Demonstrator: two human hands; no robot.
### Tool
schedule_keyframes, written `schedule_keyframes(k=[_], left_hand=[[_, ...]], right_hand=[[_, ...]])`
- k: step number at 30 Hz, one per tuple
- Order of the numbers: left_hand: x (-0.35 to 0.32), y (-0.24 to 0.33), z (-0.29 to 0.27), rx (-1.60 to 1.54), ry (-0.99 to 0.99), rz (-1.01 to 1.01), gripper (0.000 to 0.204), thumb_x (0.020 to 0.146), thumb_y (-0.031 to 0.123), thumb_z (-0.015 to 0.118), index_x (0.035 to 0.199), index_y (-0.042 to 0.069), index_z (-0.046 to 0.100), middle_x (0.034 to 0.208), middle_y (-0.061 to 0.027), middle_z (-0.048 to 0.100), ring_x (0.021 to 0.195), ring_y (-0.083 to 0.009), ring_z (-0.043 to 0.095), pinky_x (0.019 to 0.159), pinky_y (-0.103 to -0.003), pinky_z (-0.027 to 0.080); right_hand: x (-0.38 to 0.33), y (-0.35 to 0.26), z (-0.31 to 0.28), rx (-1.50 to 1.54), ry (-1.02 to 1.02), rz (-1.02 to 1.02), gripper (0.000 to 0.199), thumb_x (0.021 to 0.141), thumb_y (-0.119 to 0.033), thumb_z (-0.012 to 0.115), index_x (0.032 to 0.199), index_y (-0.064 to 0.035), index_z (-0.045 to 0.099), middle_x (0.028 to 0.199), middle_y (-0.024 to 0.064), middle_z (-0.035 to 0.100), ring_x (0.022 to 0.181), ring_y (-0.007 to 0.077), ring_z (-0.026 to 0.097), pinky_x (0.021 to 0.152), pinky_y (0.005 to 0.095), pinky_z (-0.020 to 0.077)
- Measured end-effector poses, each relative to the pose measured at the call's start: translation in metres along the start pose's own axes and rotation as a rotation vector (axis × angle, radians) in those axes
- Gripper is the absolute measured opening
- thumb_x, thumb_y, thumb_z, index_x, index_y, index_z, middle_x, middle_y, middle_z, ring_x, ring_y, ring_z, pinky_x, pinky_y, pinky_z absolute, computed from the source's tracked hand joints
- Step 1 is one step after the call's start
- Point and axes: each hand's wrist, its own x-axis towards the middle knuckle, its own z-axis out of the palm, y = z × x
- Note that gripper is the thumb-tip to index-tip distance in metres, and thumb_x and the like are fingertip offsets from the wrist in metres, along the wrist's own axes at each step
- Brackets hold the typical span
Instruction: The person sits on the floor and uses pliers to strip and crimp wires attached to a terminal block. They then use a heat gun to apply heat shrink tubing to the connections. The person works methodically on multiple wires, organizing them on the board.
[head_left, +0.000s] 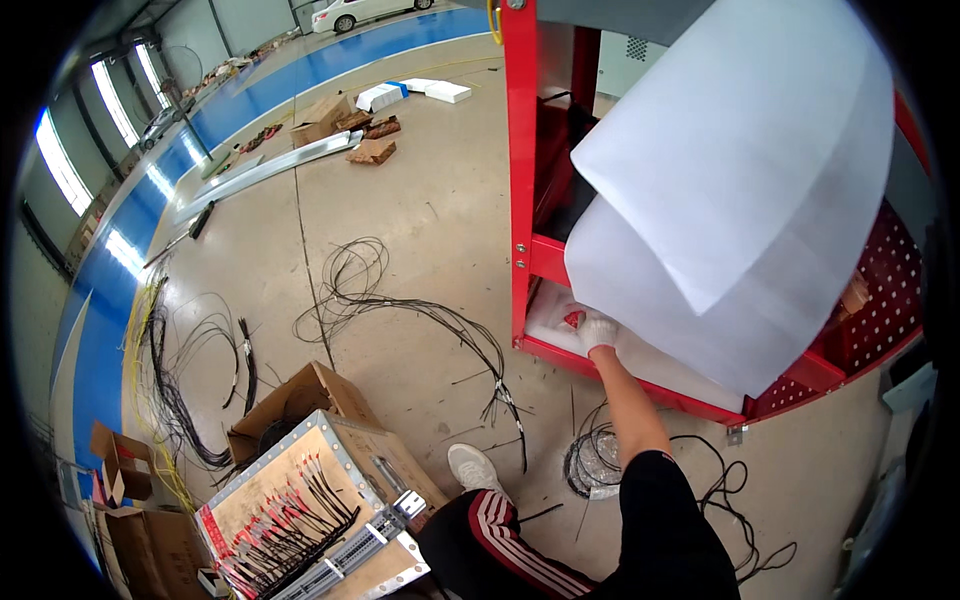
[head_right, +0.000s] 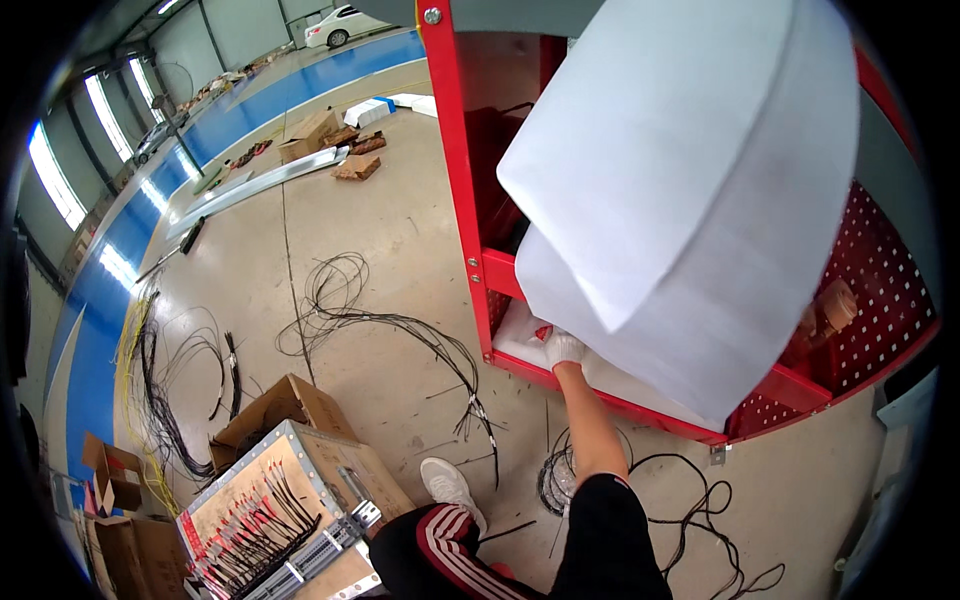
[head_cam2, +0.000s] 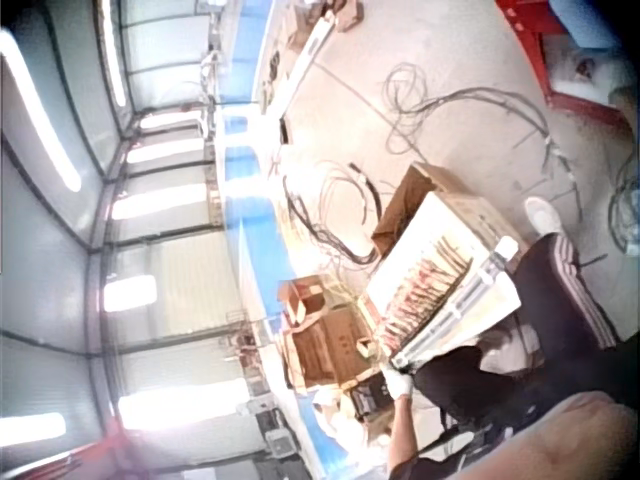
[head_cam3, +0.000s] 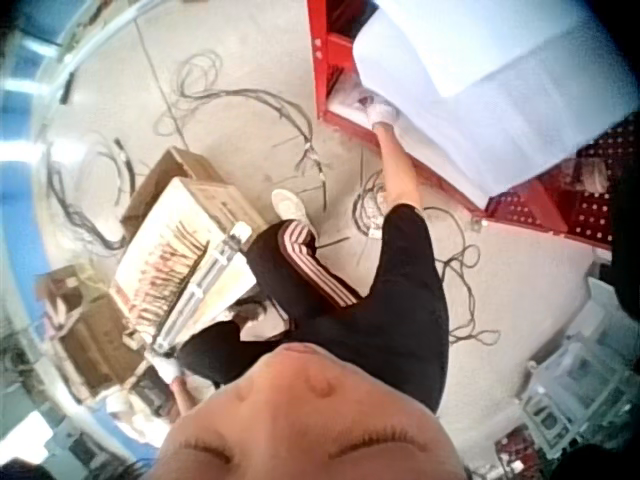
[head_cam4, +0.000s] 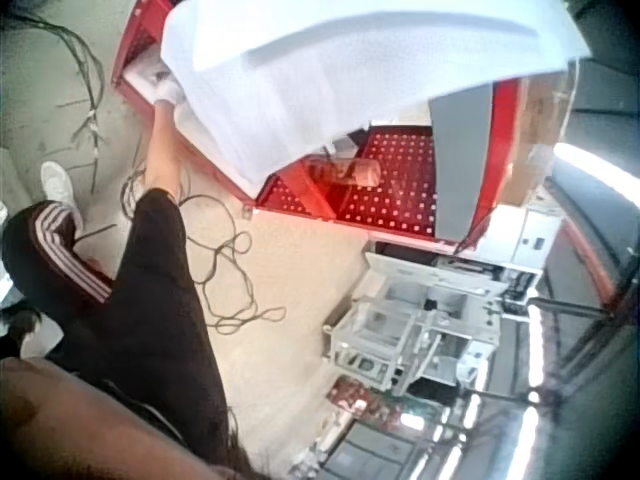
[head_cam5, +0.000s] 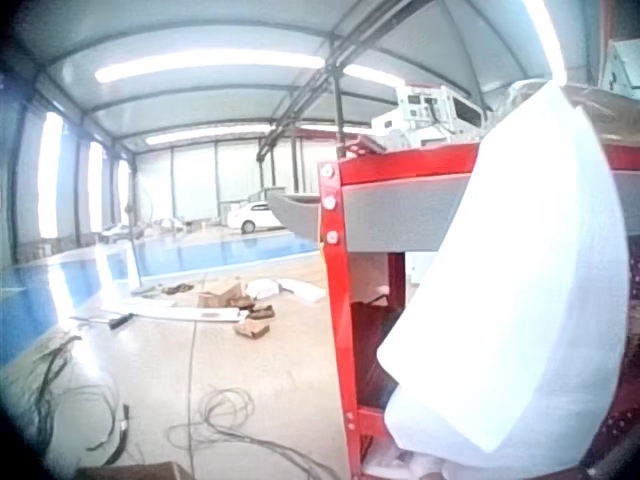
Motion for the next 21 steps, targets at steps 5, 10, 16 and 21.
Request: schedule_keyframes(k=[5, 10, 16, 21], left_hand=[[-0.057, 0.079, -0.075, 0.040, 0.007, 0.103, 0.058, 0.098, 0.008, 0.045, 0.153, -0.003, 0.028, 0.153, -0.0200, 0.042, 0.143, -0.0356, 0.037, 0.120, -0.038, 0.025], [-0.029, -0.001, -0.059, -0.061, 0.184, 0.379, 0.061, 0.086, 0.017, 0.060, 0.143, 0.001, 0.044, 0.130, -0.0260, 0.059, 0.120, -0.0418, 0.057, 0.102, -0.044, 0.045], [-0.023, 0.106, -0.085, 0.043, 0.005, 0.669, 0.072, 0.083, 0.025, 0.065, 0.147, 0.003, 0.039, 0.142, -0.0228, 0.051, 0.126, -0.0377, 0.053, 0.104, -0.045, 0.045], [-0.076, 0.053, -0.102, 0.073, -0.071, 0.665, 0.067, 0.086, 0.034, 0.063, 0.146, 0.012, 0.044, 0.135, -0.0198, 0.059, 0.118, -0.0383, 0.059, 0.099, -0.045, 0.049]], right_hand=[[-0.146, -0.058, -0.162, 0.567, 0.091, -0.479, 0.022, 0.088, -0.018, 0.063, 0.108, -0.0086, 0.069, 0.107, 0.0180, 0.068, 0.099, 0.0371, 0.064, 0.087, 0.0468, 0.0517], [-0.336, -0.181, -0.327, 1.214, -0.560, -1.035, 0.024, 0.089, -0.015, 0.070, 0.111, -0.0044, 0.071, 0.102, 0.0128, 0.071, 0.095, 0.0263, 0.069, 0.084, 0.0357, 0.0551], [-0.557, -0.257, -0.459, 0.922, -1.468, -1.956, 0.052, 0.089, -0.033, 0.071, 0.128, -0.0013, 0.060, 0.108, 0.0211, 0.070, 0.100, 0.0285, 0.068, 0.088, 0.0392, 0.0529], [-0.572, -0.293, -0.521, 1.014, -1.749, -2.056, 0.023, 0.088, -0.022, 0.066, 0.105, -0.0063, 0.071, 0.084, 0.0120, 0.072, 0.075, 0.0284, 0.069, 0.068, 0.0387, 0.0541]])
